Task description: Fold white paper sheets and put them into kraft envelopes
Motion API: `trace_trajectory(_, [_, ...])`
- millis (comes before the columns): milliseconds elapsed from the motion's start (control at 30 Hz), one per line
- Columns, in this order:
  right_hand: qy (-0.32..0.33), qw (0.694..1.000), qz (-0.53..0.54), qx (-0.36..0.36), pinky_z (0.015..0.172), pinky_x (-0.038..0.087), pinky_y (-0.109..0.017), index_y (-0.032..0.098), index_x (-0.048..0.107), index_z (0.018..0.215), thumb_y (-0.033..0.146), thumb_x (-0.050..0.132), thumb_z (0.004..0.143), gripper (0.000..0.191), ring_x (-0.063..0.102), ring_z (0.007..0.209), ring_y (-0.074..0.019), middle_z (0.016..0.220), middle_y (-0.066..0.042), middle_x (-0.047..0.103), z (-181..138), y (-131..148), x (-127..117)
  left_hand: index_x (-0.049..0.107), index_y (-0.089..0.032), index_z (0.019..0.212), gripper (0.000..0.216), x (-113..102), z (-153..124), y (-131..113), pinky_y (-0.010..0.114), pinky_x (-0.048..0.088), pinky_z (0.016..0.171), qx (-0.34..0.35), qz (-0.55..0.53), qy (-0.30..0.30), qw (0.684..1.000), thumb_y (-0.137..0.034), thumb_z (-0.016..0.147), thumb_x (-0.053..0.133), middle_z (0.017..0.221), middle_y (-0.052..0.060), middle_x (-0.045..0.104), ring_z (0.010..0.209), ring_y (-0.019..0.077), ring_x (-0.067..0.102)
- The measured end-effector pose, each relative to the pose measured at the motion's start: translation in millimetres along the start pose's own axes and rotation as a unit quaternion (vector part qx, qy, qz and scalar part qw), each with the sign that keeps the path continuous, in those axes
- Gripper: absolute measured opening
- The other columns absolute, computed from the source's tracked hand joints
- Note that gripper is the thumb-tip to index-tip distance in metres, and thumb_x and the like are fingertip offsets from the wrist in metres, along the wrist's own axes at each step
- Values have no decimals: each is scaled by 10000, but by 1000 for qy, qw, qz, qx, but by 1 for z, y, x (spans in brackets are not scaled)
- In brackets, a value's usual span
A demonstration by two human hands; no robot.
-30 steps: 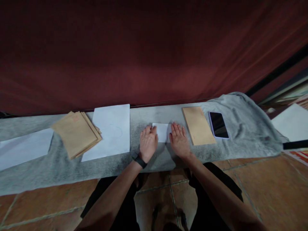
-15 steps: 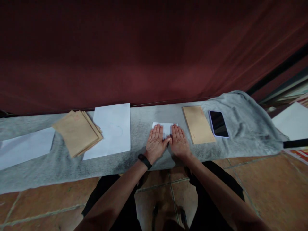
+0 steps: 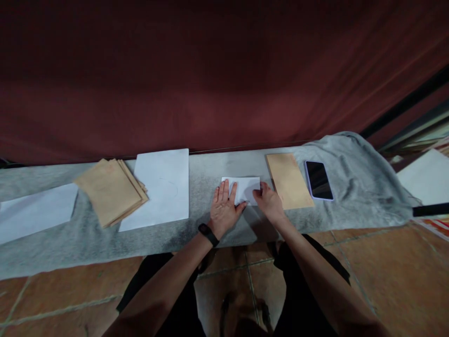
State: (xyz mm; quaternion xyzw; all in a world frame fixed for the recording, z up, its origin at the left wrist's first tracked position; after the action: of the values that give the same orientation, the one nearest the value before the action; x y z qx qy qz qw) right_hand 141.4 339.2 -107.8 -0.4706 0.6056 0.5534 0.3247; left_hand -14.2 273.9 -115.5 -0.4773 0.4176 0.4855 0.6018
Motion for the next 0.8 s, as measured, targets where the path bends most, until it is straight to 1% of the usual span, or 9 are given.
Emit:
trace_trajectory(100, [0, 999, 33, 6, 846, 533, -312, 157, 569, 1320, 298, 481, 1023, 340, 733, 1010, -254, 1092, -122, 759, 5, 1, 2, 362, -109, 1580, 770, -2, 1, -1, 551, 237, 1260, -1, 0, -3, 1000, -602, 999, 474, 1671, 233, 262, 1571, 353, 215])
trace_trajectory(167, [-22, 998, 59, 0, 835, 537, -315, 169, 553, 1336, 274, 475, 1020, 342, 737, 1003, -256, 1077, -112, 765, 9, 2, 1, 362, -97, 1577, 742, -3, 3, -4, 547, 230, 1265, 3, -4, -4, 1000, -570, 1014, 462, 1672, 227, 267, 1573, 345, 208])
trace_trajectory(233, [-54, 995, 81, -8, 818, 544, -329, 162, 505, 1392, 259, 458, 1021, 387, 742, 992, -267, 1081, -118, 769, 11, 2, -2, 354, -99, 1580, 705, -4, 7, -10, 533, 231, 1270, 12, -14, -1, 1000, -530, 1029, 445, 1676, 202, 276, 1577, 323, 205])
trace_trajectory(367, [-111, 990, 87, -27, 797, 554, -364, 140, 465, 1439, 242, 415, 1017, 437, 750, 959, -294, 1119, -160, 766, 12, 3, -3, 393, -162, 1570, 581, 0, 12, -20, 515, 231, 1280, 30, -29, 17, 999, -420, 1051, 416, 1676, 127, 318, 1574, 290, 228])
trace_trajectory(467, [-136, 986, 76, -50, 788, 561, -399, 142, 462, 1455, 259, 386, 1015, 461, 749, 926, -314, 1141, -178, 760, 10, 1, 0, 422, -210, 1560, 528, 3, 15, -20, 513, 223, 1286, 41, -35, 28, 998, -361, 1055, 398, 1673, 87, 338, 1571, 278, 242])
trace_trajectory(533, [-147, 985, 78, -54, 783, 562, -412, 145, 462, 1461, 270, 387, 1008, 476, 745, 905, -317, 1143, -181, 756, 9, -2, 2, 427, -208, 1557, 527, 2, 17, -15, 519, 221, 1285, 38, -34, 31, 998, -359, 1053, 398, 1675, 88, 333, 1572, 283, 237])
trace_trajectory(633, [-152, 980, 119, -46, 767, 557, -387, 149, 488, 1436, 268, 410, 986, 472, 735, 862, -292, 1057, -155, 766, 12, -8, 2, 413, -168, 1560, 549, 0, 21, -8, 526, 218, 1283, 29, -26, 35, 999, -368, 1049, 408, 1682, 119, 306, 1574, 296, 226])
trace_trajectory(733, [-149, 972, 177, -42, 766, 549, -365, 134, 523, 1400, 265, 417, 968, 464, 721, 826, -267, 980, -138, 764, 16, -8, 3, 377, -130, 1573, 575, -1, 23, -13, 511, 203, 1291, 50, -24, 35, 998, -361, 1047, 411, 1688, 132, 285, 1582, 283, 198])
trace_trajectory(800, [-146, 968, 197, -47, 786, 545, -371, 124, 536, 1392, 266, 411, 965, 467, 717, 838, -269, 976, -143, 761, 17, -5, 5, 365, -118, 1577, 582, 0, 22, -20, 493, 207, 1294, 70, -31, 34, 996, -365, 1052, 404, 1687, 130, 290, 1584, 269, 191])
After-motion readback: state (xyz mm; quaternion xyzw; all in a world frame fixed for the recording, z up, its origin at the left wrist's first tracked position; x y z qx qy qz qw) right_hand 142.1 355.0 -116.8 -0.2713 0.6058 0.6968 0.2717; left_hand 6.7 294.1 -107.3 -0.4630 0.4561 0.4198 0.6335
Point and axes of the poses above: each hand's wrist, its own z-axis towards the middle knuckle, its own x-axis out of the palm, y = z × x, the point moved 7 cm from there along z, towards the middle knuckle
